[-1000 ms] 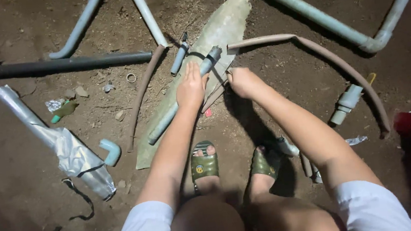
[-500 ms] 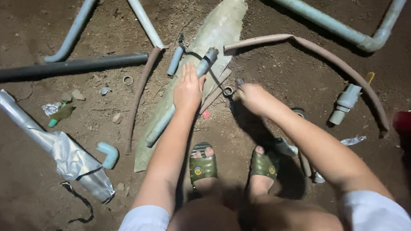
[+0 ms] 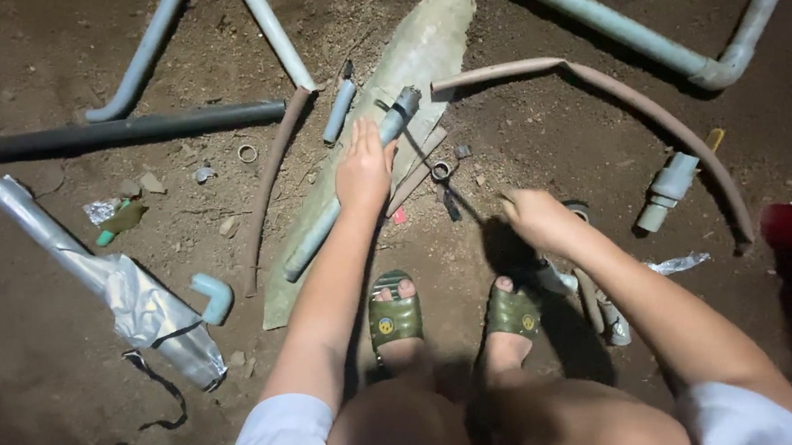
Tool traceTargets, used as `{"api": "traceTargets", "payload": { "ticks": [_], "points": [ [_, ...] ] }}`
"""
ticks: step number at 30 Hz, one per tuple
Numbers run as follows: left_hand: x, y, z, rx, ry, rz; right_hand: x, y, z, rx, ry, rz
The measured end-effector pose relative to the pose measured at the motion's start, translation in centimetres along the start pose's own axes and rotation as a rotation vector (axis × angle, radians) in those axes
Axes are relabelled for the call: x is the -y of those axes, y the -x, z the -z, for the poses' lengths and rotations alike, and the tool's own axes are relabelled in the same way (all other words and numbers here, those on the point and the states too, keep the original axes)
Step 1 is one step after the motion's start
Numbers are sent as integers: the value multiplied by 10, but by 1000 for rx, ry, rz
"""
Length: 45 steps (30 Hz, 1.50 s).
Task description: The person sits on a stool and uses a hacksaw to cut a PVC pipe resting on a concrete slab. They then pick up a pipe fitting and a flexible hose, connect them together, and finally wrap a piece of aluminum foil around a metal bar.
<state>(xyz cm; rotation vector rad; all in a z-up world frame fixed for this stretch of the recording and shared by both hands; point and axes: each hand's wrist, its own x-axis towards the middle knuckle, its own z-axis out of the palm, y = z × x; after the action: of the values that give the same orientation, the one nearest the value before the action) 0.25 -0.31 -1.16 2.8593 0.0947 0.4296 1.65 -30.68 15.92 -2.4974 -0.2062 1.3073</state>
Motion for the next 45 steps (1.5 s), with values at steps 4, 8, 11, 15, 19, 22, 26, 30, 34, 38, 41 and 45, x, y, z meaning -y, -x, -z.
{"api": "traceTargets", "payload": {
  "ticks": [4,8,11,15,19,22,26,30,34,38,41,45],
  "points": [
    [1,1,5,-15,-4,-9,41,-101,-19,-45,-29,122],
    [2,0,3,-43,-4,-61,49,-131,-19,-165,-30,166],
    [-2,-6,12,-33,10,-54,17,-82,-25,-121,-26,108],
    [-5,-4,20,47,49,0,-3,14,-23,-2,1,-6],
    [-1,-6,18,14,35,-26,12,-33,-17,-39,-32,25],
    [-1,-2,8,15,28,-23,32,-103,-12,-79,-78,101],
    [0,1,2,-24,-24,-41,52,-125,-20,-102,-17,128],
    [-1,1,9,9,-13,-34,37,-39,-11,-63,-123,62],
    [1,-2,9,39,23,-21,0,1,-15,-6,-68,1],
    [1,-2,8,59,32,-29,21,-41,-7,-35,-49,56],
    [4,0,5,63,18,-31,73,-83,3,-79,-19,119],
    [2,0,6,59,-8,-41,92,-104,10,-112,3,146]
  ]
}}
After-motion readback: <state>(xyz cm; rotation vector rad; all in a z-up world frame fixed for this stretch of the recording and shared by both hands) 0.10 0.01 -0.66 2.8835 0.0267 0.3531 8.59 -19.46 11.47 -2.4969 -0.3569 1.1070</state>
